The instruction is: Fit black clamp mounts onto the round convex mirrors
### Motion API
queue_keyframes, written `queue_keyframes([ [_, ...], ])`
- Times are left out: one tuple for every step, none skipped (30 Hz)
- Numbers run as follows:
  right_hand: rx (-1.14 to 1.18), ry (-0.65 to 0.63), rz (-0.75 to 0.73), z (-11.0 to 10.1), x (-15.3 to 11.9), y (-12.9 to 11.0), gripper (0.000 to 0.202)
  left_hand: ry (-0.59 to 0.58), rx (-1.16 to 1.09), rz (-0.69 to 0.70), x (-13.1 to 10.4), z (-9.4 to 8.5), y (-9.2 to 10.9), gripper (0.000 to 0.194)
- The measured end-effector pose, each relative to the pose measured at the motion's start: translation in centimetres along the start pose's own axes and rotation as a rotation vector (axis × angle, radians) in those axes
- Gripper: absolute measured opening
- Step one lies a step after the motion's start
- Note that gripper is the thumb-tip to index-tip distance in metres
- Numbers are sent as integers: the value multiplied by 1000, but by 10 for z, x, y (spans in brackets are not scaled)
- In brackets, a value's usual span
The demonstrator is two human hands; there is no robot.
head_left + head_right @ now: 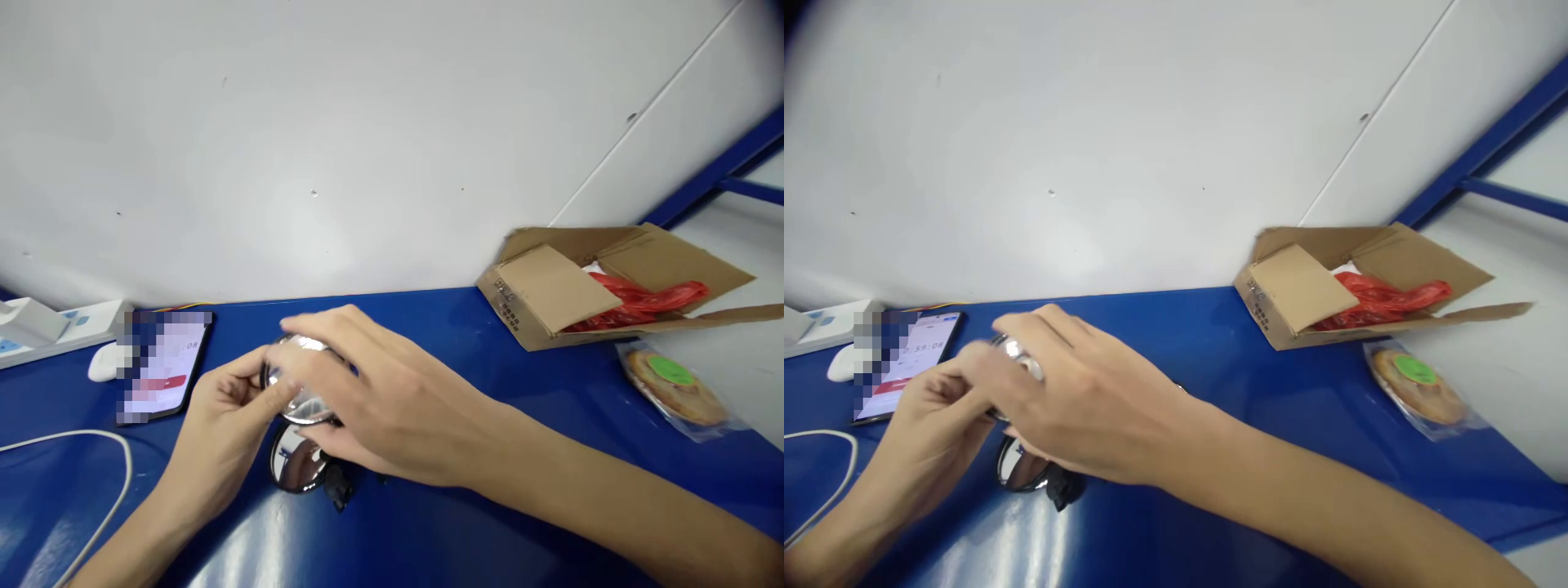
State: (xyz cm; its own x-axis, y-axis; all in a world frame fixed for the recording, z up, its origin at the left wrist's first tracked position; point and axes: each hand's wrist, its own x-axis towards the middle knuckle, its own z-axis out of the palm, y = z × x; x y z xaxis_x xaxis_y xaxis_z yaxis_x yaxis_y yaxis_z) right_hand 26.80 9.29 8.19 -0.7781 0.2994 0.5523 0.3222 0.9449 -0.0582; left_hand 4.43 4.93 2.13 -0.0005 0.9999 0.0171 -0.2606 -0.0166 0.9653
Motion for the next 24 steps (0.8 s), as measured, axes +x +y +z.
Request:
queue_keyframes([
  [-79,36,39,5,3,0,24,43,-23,-2,2,1,1,20],
  [-158,57,89,8,4,0,27,76,-44,-2,3,1,1,21],
  [-229,55,132,11,5,1,34,99,-60,0,4,2,2,21],
  [-285,27,152,14,4,2,39,117,-72,0,4,3,3,21],
  [-321,-13,145,15,3,3,44,124,-80,-2,5,4,3,21],
  [-340,-50,115,16,2,5,46,124,-87,-5,5,4,4,21],
  [-342,-70,70,16,1,6,46,121,-92,-7,5,4,4,21],
  [-330,-81,23,16,0,8,47,113,-92,-9,6,4,4,20],
  [-306,-85,-18,15,-1,10,48,101,-86,-14,6,4,5,20],
  [-265,-88,-49,13,-2,12,49,85,-77,-21,6,3,6,20],
  [-207,-104,-70,10,-3,14,50,64,-66,-31,6,3,8,21],
  [-129,-132,-82,6,-3,16,49,37,-53,-43,6,2,10,22],
  [-29,-169,-83,2,-3,19,47,4,-41,-59,7,2,12,23],
  [88,-210,-72,-3,-4,21,44,-27,-33,-76,7,2,14,25],
  [213,-244,-44,-8,-5,23,41,-47,-31,-89,8,2,15,27],
  [334,-260,0,-13,-7,25,38,-50,-28,-98,8,2,17,30],
  [434,-254,64,-16,-9,28,36,-35,-24,-99,9,1,17,32],
  [503,-227,151,-18,-12,31,34,-6,-19,-91,11,1,17,34],
  [536,-193,252,-18,-17,34,32,29,-12,-78,12,0,16,35],
  [537,-155,357,-16,-21,37,30,62,-1,-64,13,0,14,34],
  [516,-125,458,-12,-27,41,28,88,13,-52,15,-1,11,33],
  [489,-111,540,-7,-33,45,24,105,29,-45,16,-2,8,31],
  [467,-123,600,-1,-39,49,21,118,45,-43,17,-3,5,31],
  [459,-151,643,6,-44,53,18,132,63,-44,18,-4,2,32],
])
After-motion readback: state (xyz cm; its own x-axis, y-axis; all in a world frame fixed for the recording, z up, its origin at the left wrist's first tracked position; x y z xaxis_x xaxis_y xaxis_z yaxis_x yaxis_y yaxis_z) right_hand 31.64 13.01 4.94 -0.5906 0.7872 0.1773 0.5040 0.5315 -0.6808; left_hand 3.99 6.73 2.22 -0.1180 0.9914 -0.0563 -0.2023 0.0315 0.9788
